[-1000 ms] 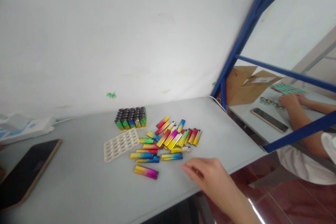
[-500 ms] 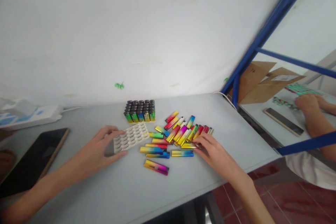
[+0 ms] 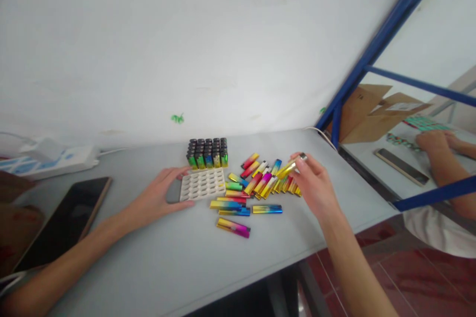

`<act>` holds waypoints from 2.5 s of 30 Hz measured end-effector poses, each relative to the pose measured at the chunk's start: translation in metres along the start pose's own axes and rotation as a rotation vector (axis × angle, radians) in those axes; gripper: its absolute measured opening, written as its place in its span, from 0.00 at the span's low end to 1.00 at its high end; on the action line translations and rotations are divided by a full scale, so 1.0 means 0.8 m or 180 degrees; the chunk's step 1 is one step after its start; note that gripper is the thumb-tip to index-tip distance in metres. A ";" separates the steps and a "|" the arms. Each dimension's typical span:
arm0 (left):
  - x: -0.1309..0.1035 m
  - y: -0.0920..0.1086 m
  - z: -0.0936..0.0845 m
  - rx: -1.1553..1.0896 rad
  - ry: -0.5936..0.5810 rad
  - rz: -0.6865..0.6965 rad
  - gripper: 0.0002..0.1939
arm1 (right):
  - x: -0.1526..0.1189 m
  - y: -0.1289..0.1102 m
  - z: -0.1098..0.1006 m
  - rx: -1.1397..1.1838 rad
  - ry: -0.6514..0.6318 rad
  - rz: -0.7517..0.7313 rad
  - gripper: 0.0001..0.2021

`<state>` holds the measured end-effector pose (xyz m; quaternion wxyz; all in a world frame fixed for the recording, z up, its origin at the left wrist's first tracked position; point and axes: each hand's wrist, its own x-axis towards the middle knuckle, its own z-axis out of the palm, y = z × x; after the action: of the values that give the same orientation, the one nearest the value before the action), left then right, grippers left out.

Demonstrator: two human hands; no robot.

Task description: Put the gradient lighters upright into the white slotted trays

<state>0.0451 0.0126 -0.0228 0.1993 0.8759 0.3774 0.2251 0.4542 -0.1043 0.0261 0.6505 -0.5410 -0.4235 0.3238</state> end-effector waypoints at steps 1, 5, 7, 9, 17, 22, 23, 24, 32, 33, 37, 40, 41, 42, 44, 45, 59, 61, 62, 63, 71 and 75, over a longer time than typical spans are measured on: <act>-0.002 0.001 0.000 0.0013 0.0026 -0.0030 0.38 | 0.008 -0.007 0.025 0.0270 -0.0113 0.0042 0.21; -0.008 0.002 -0.010 0.0142 -0.0011 -0.0078 0.34 | 0.038 -0.032 0.131 0.0693 -0.1046 0.0242 0.24; -0.012 -0.001 -0.021 0.0204 -0.0021 -0.0099 0.32 | 0.047 -0.031 0.172 0.0631 -0.1443 0.0281 0.25; -0.016 -0.007 -0.033 0.0251 -0.0016 -0.0101 0.30 | 0.048 -0.018 0.199 0.0397 -0.1615 0.0228 0.27; -0.020 -0.015 -0.029 0.0333 0.0000 0.0036 0.30 | 0.011 0.047 0.206 -0.1154 -0.1317 -0.0562 0.32; -0.021 -0.004 -0.004 0.0230 0.0007 0.0032 0.37 | 0.003 0.045 0.210 -0.1275 -0.1329 -0.0471 0.25; -0.021 -0.002 -0.001 0.0227 -0.0001 0.0020 0.37 | 0.003 0.044 0.211 -0.1266 -0.1311 -0.0470 0.24; -0.021 -0.001 0.001 0.0230 -0.0013 0.0008 0.37 | 0.004 0.044 0.212 -0.1256 -0.1287 -0.0479 0.23; -0.022 0.000 -0.008 0.0199 0.0007 -0.0034 0.41 | 0.010 0.046 0.207 -0.1333 -0.1190 -0.0593 0.25; -0.022 0.001 -0.009 0.0182 0.0016 -0.0035 0.38 | 0.009 0.045 0.207 -0.1315 -0.1267 -0.0589 0.24; -0.021 0.001 -0.011 0.0067 0.0043 -0.0039 0.31 | 0.007 0.039 0.205 -0.1179 -0.1671 -0.0615 0.19; -0.020 0.002 -0.011 -0.0015 0.0035 -0.0053 0.32 | 0.004 0.032 0.205 -0.1281 -0.1846 -0.1035 0.19; -0.019 0.002 -0.012 -0.0026 0.0022 -0.0052 0.33 | 0.002 0.031 0.205 -0.1359 -0.1899 -0.1203 0.20; -0.019 0.002 -0.012 -0.0029 0.0008 -0.0046 0.33 | 0.000 0.029 0.206 -0.1441 -0.1965 -0.1324 0.20; -0.019 0.004 -0.013 -0.0024 -0.0013 -0.0028 0.33 | -0.004 0.029 0.209 -0.1578 -0.2124 -0.1399 0.21; -0.019 0.004 -0.013 -0.0018 -0.0019 -0.0021 0.33 | -0.007 0.029 0.212 -0.1618 -0.2183 -0.1395 0.21; -0.017 -0.004 -0.004 -0.0157 0.0164 -0.0105 0.33 | -0.020 0.048 0.253 -0.2398 -0.2603 -0.1779 0.08; -0.016 -0.005 -0.003 -0.0132 0.0165 -0.0092 0.33 | -0.019 0.047 0.256 -0.2451 -0.2582 -0.1788 0.08; -0.016 -0.006 -0.002 -0.0114 0.0162 -0.0087 0.33 | -0.018 0.048 0.257 -0.2459 -0.2555 -0.1759 0.08; -0.016 -0.007 -0.002 -0.0098 0.0158 -0.0084 0.33 | -0.017 0.049 0.257 -0.2468 -0.2531 -0.1746 0.08; -0.017 -0.013 -0.002 -0.0077 0.0129 0.0022 0.34 | -0.013 0.052 0.258 -0.2524 -0.2492 -0.1968 0.07; -0.016 -0.016 -0.002 -0.0060 0.0144 0.0032 0.33 | -0.016 0.049 0.263 -0.2593 -0.2520 -0.1922 0.07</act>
<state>0.0293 0.0114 -0.0315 0.1978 0.8706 0.3753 0.2494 0.2605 -0.0175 -0.0032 0.2499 -0.4412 -0.8542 0.1148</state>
